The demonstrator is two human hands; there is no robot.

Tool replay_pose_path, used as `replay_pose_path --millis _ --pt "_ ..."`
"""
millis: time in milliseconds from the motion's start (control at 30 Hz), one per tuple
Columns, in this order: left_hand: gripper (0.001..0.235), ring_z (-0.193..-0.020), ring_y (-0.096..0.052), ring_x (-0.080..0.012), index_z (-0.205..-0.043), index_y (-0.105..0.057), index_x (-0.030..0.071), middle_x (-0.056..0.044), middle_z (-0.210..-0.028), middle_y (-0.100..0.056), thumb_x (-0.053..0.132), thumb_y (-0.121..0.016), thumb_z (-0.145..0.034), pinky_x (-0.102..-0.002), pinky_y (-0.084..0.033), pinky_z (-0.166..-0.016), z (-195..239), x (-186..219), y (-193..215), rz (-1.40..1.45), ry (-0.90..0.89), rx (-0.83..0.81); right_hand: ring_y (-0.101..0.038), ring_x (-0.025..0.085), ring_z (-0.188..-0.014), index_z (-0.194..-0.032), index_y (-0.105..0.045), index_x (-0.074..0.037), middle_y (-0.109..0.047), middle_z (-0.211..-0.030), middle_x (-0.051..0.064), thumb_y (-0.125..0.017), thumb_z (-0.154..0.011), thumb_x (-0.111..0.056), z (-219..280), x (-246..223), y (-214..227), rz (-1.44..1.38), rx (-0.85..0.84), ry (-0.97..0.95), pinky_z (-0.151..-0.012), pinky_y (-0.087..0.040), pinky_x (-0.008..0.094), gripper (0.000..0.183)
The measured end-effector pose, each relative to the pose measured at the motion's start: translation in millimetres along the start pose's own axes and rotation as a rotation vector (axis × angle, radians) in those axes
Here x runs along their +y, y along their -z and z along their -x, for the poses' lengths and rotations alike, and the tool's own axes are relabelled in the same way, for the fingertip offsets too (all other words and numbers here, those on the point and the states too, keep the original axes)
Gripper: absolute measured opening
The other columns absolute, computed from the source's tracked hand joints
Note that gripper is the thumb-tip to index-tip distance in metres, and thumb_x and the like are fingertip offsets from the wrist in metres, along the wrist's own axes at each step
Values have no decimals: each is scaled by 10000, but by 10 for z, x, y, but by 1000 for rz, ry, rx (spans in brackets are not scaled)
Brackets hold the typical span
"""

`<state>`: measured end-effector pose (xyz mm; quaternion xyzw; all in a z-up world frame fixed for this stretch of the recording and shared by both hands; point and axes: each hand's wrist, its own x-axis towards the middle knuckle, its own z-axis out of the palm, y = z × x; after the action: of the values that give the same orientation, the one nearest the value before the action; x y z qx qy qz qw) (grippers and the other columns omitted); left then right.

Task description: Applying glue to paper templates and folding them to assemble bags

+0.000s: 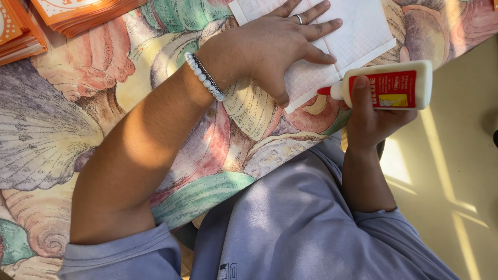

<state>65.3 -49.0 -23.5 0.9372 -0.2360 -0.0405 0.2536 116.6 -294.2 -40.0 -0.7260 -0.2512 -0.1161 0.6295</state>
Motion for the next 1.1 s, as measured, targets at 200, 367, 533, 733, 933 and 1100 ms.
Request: replay_pose_path --millis 200,367,533,733,933,1100 --pt "1120 -1527 -54 -400 -1519 -541 238 -199 -1676 -185 500 -833 -470 -658 -31 -1167 -3 -5 10 0 -3 0 -667 207 -800 -1020 -611 5 -663 -901 121 -911 -897 -120 -152 216 110 130 139 38 -656 -621 362 348" --pt "1137 -1531 -71 -392 -1538 -517 242 -207 -1677 -182 505 -822 -475 -634 -53 -1161 0 73 27 -11 0 -17 -609 162 -767 -925 -582 -11 -624 -830 105 -927 -901 -106 -280 385 246 187 145 69 -614 -542 328 359" --pt "1019 -1559 123 -338 -1626 -241 316 -126 -1712 65 668 -696 -786 -579 120 -1213 -30 468 180 -74 276 -254 -730 294 -694 -938 -580 -35 -605 -768 135 -771 -958 -268 -576 33 389 -300 100 -307 -421 -513 358 302" --pt "536 -1220 -547 -365 -1431 -559 149 -247 -1519 -484 441 -531 -981 -487 -421 -929 -13 787 -216 -513 360 39 -728 266 -685 -1096 -586 -1 -630 -758 144 -731 -903 -238 -684 87 527 -567 128 -554 -362 -432 270 338" --pt "639 -1580 -86 -399 -1635 -429 134 -211 -1709 -169 506 -404 -1117 -619 -21 -1265 150 594 -283 -253 110 273 -819 363 -904 -1041 -589 -12 -687 -788 169 -723 -892 -315 -711 130 539 -535 158 -696 -393 -417 235 364" --pt "719 -1568 69 -382 -1662 -295 188 -196 -1710 -16 609 -275 -1080 -644 78 -1240 -364 708 -456 -299 521 226 -766 285 -803 -1082 -606 5 -750 -899 223 -773 -851 -272 -638 190 466 -631 163 -713 -530 -623 349 397"
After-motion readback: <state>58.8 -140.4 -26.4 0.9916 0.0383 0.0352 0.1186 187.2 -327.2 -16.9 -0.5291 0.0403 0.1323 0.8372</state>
